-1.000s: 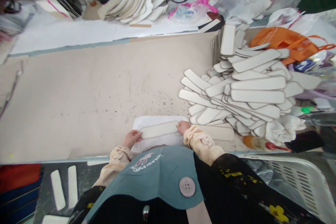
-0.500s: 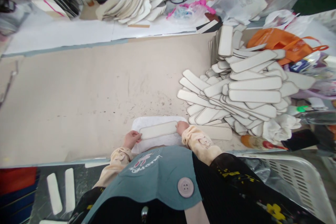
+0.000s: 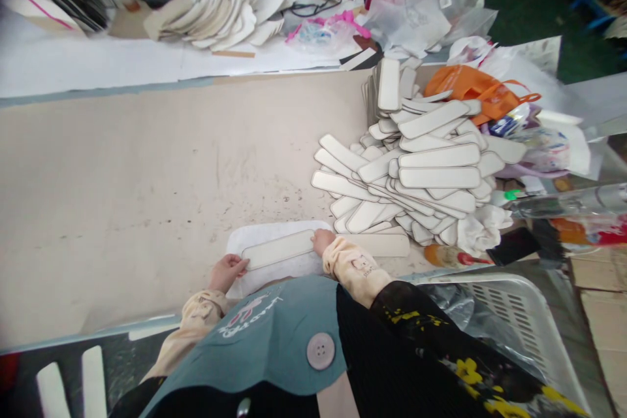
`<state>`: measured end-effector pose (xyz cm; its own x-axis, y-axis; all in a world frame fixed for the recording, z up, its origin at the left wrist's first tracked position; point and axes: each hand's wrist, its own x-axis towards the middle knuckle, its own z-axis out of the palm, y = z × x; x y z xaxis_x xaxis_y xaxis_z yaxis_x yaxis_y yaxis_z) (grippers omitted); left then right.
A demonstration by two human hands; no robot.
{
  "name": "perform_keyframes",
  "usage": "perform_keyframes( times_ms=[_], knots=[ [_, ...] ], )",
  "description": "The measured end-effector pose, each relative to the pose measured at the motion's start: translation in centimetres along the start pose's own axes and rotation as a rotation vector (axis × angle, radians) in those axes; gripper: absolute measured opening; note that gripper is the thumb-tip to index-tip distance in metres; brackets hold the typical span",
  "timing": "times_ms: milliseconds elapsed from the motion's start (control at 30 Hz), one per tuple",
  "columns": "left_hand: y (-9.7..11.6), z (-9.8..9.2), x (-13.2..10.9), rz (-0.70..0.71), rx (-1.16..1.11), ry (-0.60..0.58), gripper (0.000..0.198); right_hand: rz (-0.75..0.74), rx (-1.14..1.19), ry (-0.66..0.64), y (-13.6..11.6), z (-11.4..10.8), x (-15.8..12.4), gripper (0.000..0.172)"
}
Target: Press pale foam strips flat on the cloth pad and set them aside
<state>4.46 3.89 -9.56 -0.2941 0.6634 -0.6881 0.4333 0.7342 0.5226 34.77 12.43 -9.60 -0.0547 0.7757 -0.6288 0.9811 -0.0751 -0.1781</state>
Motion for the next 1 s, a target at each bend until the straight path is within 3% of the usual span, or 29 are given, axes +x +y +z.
perform_keyframes(
  times_ms=[400,800,1000],
  knots=[
    [0.3,0.2,-0.2,0.003,0.163,0.073,0.024,-0.013,0.041,-0.007,0.1,-0.2,-0.1,0.027],
    [0.1,0.4,0.5,0.011,0.322,0.046,0.019,0.080,0.288,-0.044,0.5,-1.0,-0.4,0.035],
    [0.0,0.5,0.6,0.019,0.319,0.051,0.015,0.113,0.304,-0.065,0.6,-1.1,-0.3,0.037]
  ],
)
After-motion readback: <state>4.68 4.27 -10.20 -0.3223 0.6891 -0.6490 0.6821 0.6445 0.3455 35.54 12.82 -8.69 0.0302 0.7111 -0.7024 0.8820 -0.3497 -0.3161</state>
